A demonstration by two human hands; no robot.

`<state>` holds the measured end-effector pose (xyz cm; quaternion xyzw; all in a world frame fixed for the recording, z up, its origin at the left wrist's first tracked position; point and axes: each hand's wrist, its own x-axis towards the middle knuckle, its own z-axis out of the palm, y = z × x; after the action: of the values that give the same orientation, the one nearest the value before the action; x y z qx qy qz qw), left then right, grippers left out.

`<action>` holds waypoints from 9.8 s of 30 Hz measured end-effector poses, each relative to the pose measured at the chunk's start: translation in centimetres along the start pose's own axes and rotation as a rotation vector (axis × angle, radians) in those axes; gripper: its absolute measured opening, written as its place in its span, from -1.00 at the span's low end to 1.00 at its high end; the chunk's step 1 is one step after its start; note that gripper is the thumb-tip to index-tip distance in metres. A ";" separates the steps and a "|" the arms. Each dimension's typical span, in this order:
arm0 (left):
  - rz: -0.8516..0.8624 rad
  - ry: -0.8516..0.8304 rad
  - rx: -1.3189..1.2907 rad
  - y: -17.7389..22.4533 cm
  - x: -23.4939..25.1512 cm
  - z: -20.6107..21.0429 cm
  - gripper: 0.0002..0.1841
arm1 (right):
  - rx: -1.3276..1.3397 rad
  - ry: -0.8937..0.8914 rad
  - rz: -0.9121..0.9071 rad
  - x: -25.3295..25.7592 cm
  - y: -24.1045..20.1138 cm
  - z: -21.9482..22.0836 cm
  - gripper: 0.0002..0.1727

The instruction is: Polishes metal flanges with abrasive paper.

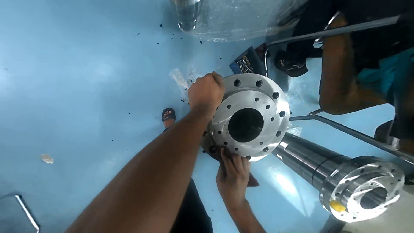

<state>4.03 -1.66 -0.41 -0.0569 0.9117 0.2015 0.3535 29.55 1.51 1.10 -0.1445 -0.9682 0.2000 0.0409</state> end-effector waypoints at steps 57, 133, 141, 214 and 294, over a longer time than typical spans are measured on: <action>0.002 0.014 0.002 0.0 0.1 0.1 -0.42 | 0.046 0.016 0.281 -0.1 -1.1 -0.6 -0.65; -0.017 -0.037 -0.022 0.1 0.0 -0.5 -0.41 | 0.059 -0.328 0.259 10.0 -0.6 -2.3 -0.82; -0.010 -0.034 -0.021 0.0 -0.1 -0.4 -0.41 | 0.035 -0.340 0.284 12.3 -1.4 -2.4 -0.84; -0.017 -0.017 -0.009 0.3 0.2 -0.3 -0.42 | 0.062 -0.055 0.250 11.1 -3.0 -0.1 -0.85; -0.016 -0.041 -0.017 0.0 0.2 -0.4 -0.42 | 0.557 -0.275 0.774 13.3 -0.6 -2.3 -0.89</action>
<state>3.67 -1.77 -0.25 -0.0632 0.9020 0.2076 0.3733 16.98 5.77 3.76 -0.4494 -0.7498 0.4686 -0.1272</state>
